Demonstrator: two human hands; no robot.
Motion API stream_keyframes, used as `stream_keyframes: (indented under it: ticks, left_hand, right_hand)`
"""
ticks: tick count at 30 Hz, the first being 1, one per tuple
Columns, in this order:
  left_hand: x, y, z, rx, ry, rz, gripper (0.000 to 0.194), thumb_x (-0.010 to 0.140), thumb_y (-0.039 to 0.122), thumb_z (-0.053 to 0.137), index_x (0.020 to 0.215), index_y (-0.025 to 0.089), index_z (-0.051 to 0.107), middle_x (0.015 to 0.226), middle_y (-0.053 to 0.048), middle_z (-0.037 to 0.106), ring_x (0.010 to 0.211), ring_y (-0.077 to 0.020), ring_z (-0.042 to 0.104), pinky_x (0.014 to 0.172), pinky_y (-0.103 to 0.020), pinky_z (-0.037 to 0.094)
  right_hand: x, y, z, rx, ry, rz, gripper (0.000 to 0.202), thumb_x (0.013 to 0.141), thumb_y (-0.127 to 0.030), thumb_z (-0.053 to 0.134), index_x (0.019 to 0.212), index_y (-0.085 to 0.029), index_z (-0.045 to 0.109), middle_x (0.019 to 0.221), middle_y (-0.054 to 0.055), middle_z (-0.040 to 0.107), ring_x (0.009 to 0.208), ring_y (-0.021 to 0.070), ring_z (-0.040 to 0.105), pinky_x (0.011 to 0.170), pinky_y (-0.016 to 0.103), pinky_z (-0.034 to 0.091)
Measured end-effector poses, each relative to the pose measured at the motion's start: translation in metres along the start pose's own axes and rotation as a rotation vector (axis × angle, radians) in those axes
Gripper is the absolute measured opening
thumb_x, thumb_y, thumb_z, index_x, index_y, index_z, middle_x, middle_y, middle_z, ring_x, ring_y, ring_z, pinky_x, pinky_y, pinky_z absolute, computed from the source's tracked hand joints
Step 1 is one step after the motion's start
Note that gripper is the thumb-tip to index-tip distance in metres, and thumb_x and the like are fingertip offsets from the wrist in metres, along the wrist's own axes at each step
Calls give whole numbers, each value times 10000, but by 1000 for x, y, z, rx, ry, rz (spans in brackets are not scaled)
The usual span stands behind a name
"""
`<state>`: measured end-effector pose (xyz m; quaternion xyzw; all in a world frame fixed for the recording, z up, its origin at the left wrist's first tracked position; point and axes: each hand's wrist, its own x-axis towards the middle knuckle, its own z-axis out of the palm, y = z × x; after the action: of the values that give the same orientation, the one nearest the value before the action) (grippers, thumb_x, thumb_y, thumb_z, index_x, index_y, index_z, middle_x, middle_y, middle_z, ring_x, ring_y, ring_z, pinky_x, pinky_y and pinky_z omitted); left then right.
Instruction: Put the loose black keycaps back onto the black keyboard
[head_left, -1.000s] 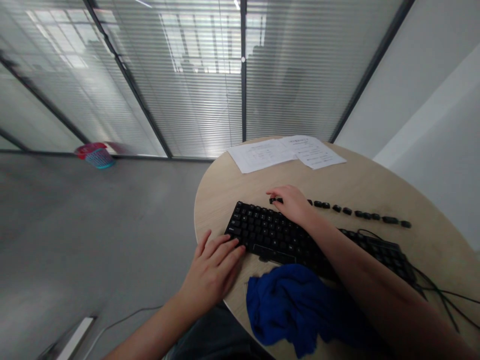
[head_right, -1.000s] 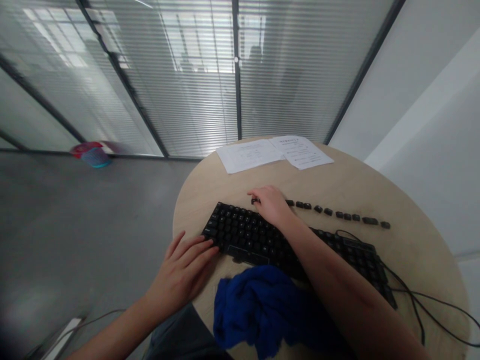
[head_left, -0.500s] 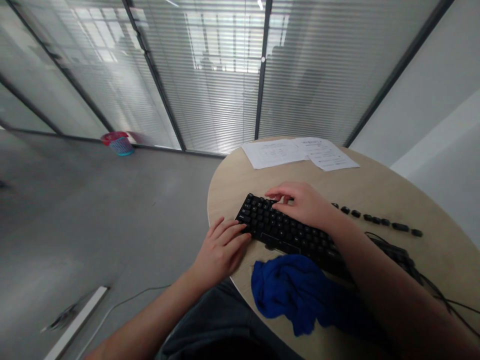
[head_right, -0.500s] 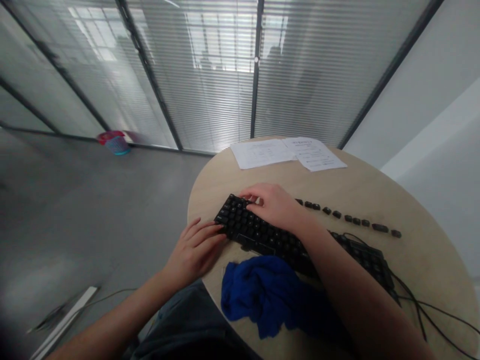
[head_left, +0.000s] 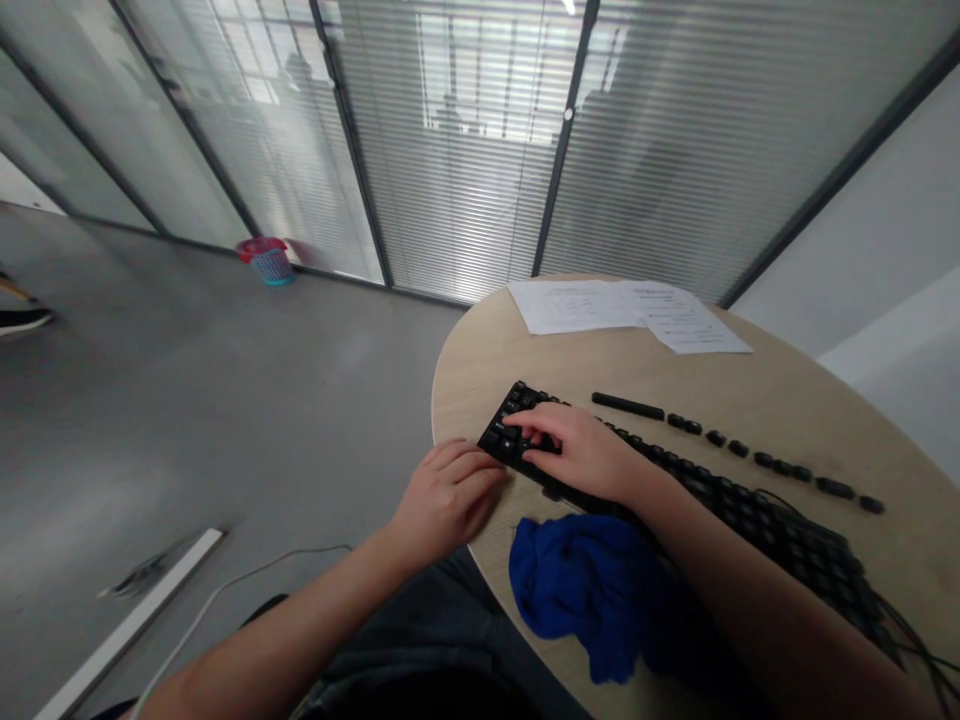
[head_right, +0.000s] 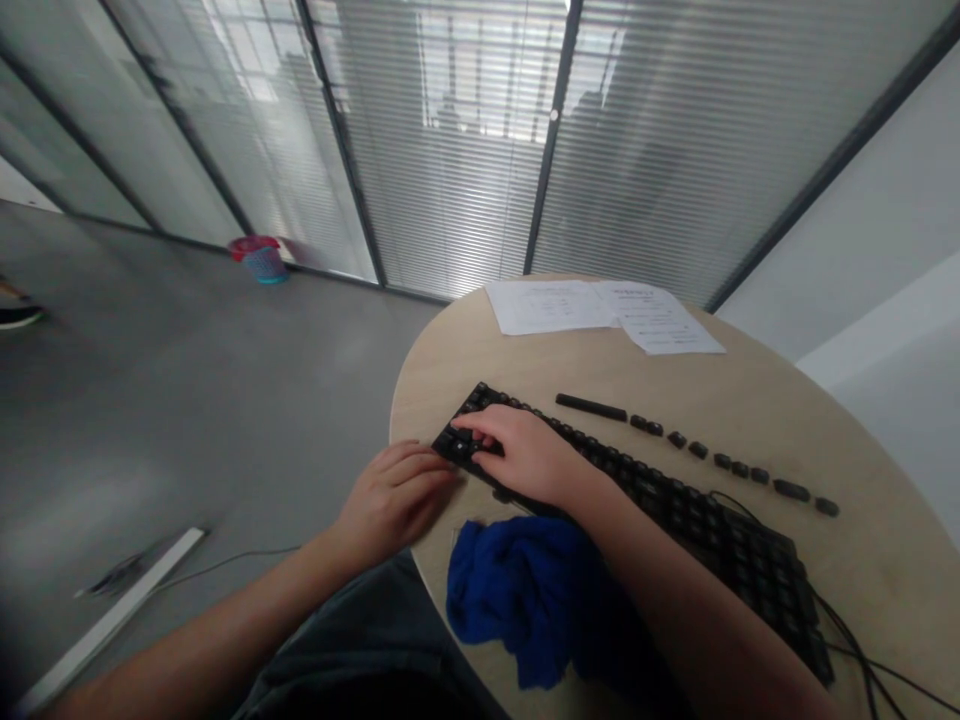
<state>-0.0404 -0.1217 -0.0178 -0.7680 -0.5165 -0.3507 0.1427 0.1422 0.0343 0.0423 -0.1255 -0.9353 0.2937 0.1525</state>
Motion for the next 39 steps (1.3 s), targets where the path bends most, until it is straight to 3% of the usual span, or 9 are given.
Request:
stream_keyframes:
  ticks: [17,28,39]
  left_hand:
    - [3,-1,0,-38,-8,-11,185,905,124,622,1061,186,701,1025,-78,746,980,-212,665,896,-386,584]
    - [12,-4,-2,-97,0,8,213,914,129,623,1111,173,692,1057,-89,748,987,-215,671,895,-391,597]
    - [26,-11,11,-149,-24,-32,195,948,165,599,1072,204,745,1052,-93,735,986,-211,661,862,-388,591]
  right_hand:
    - [-3,-9,4,-138,-67,-45,508,932,-164,640,1433,-219,579,1198,74,686,1068,167,651,1037,329,517]
    - [-1,-5,2,-107,-53,-3,542,882,-148,705,1409,-220,604,1077,53,713,1004,165,647,991,338,516]
    - [-1,2,6,-27,-29,-4,572,854,-164,737,1408,-227,612,1060,48,709,957,154,646,943,319,524]
